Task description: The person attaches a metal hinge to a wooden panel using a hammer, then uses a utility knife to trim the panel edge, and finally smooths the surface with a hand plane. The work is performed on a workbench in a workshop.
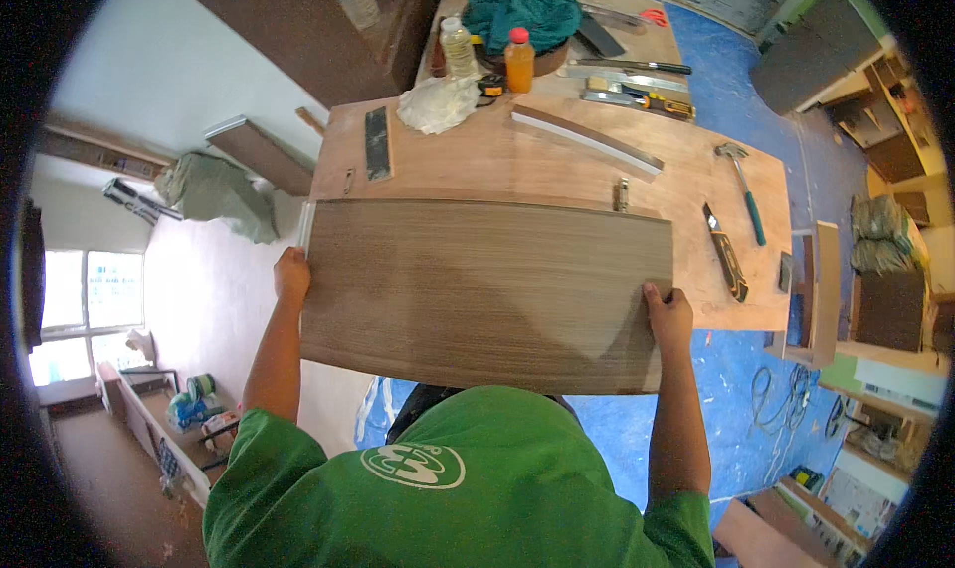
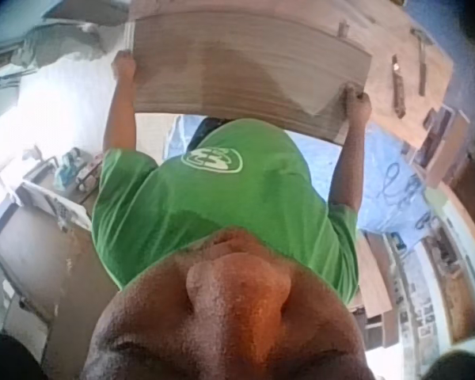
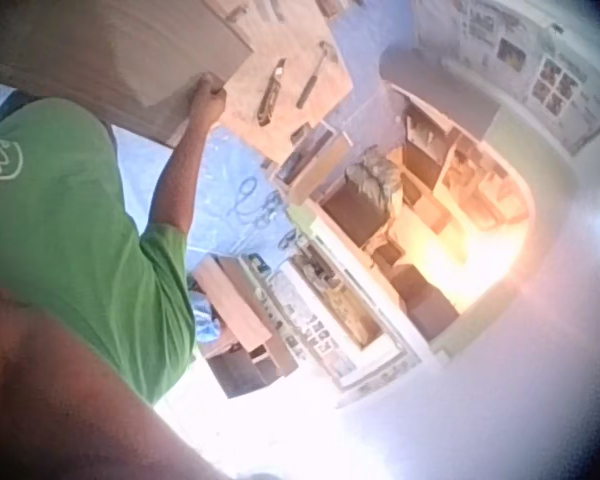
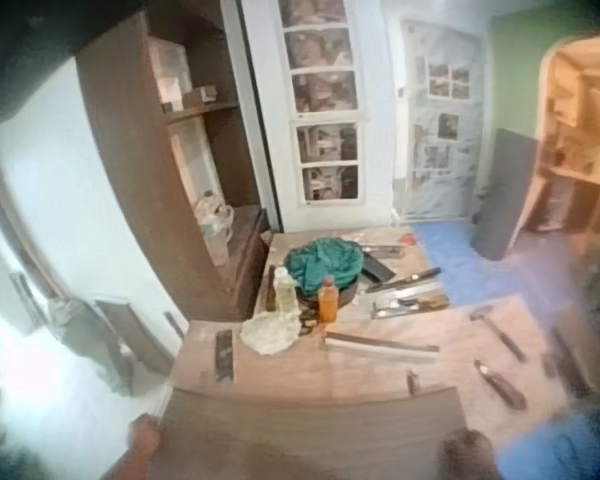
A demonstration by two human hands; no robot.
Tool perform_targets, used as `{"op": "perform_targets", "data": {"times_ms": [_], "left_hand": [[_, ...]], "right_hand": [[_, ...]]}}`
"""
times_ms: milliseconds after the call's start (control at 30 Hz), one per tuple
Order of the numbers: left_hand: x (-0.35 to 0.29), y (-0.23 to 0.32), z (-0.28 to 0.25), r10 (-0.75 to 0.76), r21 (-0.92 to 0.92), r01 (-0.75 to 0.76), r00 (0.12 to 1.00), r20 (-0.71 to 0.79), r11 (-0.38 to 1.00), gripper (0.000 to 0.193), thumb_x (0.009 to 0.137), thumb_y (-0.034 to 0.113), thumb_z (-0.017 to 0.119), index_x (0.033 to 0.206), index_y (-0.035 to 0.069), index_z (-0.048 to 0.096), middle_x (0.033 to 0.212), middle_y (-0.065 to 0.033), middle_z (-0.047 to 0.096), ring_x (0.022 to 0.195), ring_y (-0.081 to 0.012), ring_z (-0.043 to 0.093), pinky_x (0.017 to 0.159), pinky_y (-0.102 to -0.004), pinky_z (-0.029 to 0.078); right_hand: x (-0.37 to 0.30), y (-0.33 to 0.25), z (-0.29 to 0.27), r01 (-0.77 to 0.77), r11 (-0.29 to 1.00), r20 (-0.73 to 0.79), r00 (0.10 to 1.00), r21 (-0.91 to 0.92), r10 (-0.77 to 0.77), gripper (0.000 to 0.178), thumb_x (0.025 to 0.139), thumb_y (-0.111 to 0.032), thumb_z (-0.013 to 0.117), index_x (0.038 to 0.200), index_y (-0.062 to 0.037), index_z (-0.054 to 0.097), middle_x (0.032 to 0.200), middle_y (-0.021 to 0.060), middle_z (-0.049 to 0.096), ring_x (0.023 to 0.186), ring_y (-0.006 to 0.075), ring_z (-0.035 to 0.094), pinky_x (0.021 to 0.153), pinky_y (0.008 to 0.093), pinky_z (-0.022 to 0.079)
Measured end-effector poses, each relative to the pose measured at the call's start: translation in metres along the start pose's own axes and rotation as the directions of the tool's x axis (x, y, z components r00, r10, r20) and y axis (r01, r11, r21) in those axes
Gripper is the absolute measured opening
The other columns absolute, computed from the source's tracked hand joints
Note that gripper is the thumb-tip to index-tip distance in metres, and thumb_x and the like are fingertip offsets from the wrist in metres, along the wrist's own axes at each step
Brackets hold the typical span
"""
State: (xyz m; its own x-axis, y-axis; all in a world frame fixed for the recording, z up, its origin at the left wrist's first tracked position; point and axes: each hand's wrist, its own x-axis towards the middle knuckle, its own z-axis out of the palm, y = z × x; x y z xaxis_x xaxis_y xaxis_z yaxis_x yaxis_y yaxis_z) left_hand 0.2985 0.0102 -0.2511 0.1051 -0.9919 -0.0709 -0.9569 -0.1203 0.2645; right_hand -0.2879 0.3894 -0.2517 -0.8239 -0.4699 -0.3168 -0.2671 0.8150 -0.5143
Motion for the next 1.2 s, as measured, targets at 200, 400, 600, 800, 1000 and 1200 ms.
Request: {"op": "perform_targets", "data": {"times_ms": [200,400,600,800,1000,1200], "left_hand": [[0.04,0.009,0.013,0.026,0.069,-0.031,0.997,0.074,0.997,0.034,0.106,0.032,0.05,0.105,0.004,0.069,0.103,-0.0259,0.072,0.097,-0.046,0.069,0.083,-0.0553,0.053],[0.067,0.02,0.03,0.142,0.091,-0.147,0.988,0.057,0.985,0.036,0.106,0.03,0.049,0.102,0.0,0.068,0.099,-0.0274,0.072,0.095,-0.0471,0.069,0.083,-0.0561,0.053],[0.097,0.016,0.04,0.186,0.131,-0.193,0.981,0.062,0.972,0.034,0.104,0.027,0.05,0.1,-0.001,0.07,0.101,-0.0279,0.072,0.096,-0.0468,0.069,0.083,-0.0562,0.054],[0.105,0.057,0.043,0.183,0.085,-0.192,0.978,0.1,0.978,0.033,0.103,0.027,0.051,0.105,0.0,0.07,0.103,-0.0279,0.072,0.096,-0.0465,0.069,0.084,-0.0564,0.054],[0.108,0.047,0.046,0.172,0.108,-0.189,0.973,0.154,0.976,0.031,0.103,0.024,0.053,0.106,-0.001,0.069,0.102,-0.0288,0.072,0.097,-0.0471,0.069,0.085,-0.0564,0.054],[0.088,0.028,0.035,0.117,0.072,-0.127,0.984,0.132,0.989,0.03,0.103,0.023,0.054,0.104,-0.002,0.069,0.101,-0.0287,0.072,0.098,-0.047,0.069,0.085,-0.0563,0.054]], "right_hand": [[0.028,-0.005,0.002,0.046,0.996,0.007,0.999,-0.083,-0.045,0.059,0.089,-0.052,0.075,0.094,0.0066,0.068,0.083,0.025,0.072,0.078,0.0367,0.072,0.071,0.0442,0.054],[0.049,-0.036,-0.008,0.001,0.996,-0.007,1.0,-0.084,-0.002,0.066,0.089,-0.057,0.073,0.095,0.0081,0.068,0.087,0.0267,0.073,0.084,0.0407,0.072,0.076,0.0458,0.055],[0.077,-0.066,-0.01,0.068,0.984,0.009,0.998,-0.164,-0.068,0.066,0.088,-0.058,0.072,0.094,0.0073,0.069,0.084,0.0262,0.073,0.086,0.0389,0.073,0.077,0.0467,0.055],[0.119,-0.054,-0.011,0.055,0.985,0.0,0.998,-0.164,-0.056,0.066,0.088,-0.06,0.073,0.09,0.006,0.069,0.082,0.0232,0.073,0.084,0.0369,0.073,0.076,0.045,0.055],[0.115,-0.063,-0.011,0.085,0.984,0.014,0.996,-0.159,-0.084,0.065,0.089,-0.061,0.072,0.079,0.0033,0.067,0.076,0.0191,0.069,0.076,0.0311,0.07,0.072,0.0425,0.053],[0.105,-0.062,-0.006,0.086,0.959,-0.009,0.996,-0.271,-0.092,0.069,0.088,-0.061,0.07,0.092,0.0076,0.071,0.091,0.0279,0.073,0.091,0.0411,0.072,0.08,0.0467,0.055]]}}
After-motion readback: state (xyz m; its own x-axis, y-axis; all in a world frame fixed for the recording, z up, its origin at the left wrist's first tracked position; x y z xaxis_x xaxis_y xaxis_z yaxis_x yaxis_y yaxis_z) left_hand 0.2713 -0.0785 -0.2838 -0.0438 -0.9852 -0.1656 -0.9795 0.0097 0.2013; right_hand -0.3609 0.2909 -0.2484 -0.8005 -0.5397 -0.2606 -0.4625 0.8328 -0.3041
